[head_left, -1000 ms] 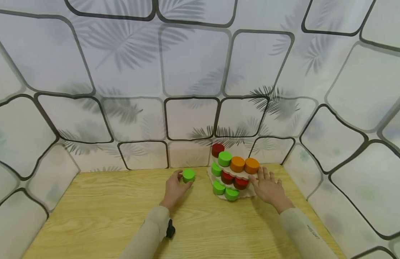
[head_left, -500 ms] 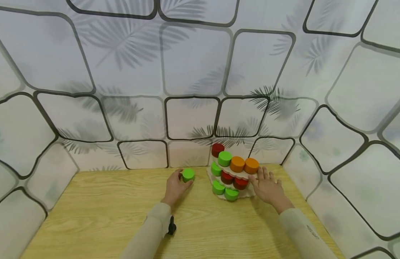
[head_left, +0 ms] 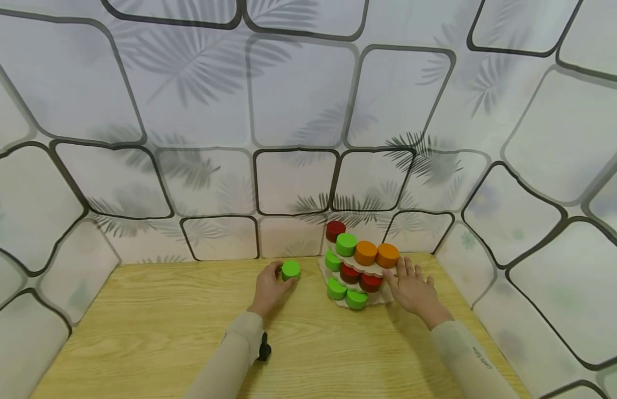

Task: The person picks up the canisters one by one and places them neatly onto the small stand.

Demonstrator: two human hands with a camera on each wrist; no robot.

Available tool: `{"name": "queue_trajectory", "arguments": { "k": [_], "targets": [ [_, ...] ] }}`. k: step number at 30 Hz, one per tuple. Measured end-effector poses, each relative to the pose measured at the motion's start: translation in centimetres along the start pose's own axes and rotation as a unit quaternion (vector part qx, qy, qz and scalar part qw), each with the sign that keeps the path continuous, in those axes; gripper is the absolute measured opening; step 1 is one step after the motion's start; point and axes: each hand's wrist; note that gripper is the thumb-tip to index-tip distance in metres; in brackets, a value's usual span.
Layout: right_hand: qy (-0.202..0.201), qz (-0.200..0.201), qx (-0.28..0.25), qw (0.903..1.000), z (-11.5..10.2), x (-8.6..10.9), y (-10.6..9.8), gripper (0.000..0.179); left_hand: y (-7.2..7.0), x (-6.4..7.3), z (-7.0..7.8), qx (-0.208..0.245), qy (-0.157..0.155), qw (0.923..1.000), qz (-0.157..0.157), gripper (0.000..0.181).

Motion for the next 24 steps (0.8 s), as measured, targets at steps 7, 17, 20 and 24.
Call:
{"name": "queue_trajectory", "arguments": {
  "k": [7, 17, 20, 24],
  "targets": [
    [0.003, -0.002, -0.001, 1.0, 0.0, 0.0, -0.1, 0.094, 0.4, 0.0, 0.3, 0.012, 0.001, 0.9999, -0.005, 0.05],
    [0.004, -0.002, -0.001, 1.0, -0.2, 0.2, -0.2, 0.093, 1.3, 0.2, 2.2, 0.035, 0.011, 0.9983, -0.046, 0.052],
    [0.003, 0.004, -0.011, 0.9999, -0.4, 0.3, -0.3, 0.094, 1.5, 0.2, 2.7, 0.045, 0.014, 0.9973, -0.056, 0.051],
    [0.002, 0.009, -0.015, 0.9999, -0.4, 0.4, -0.3, 0.098, 2.0, 0.0, 3.0, 0.045, 0.019, 0.9968, -0.064, 0.051]
  ]
}}
Point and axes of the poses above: each hand's wrist, its own x-axis away from the middle knuckle, its own y-axis out of the palm, z = x × y, and after that the axes turned 7 degrees about -x, right-handed
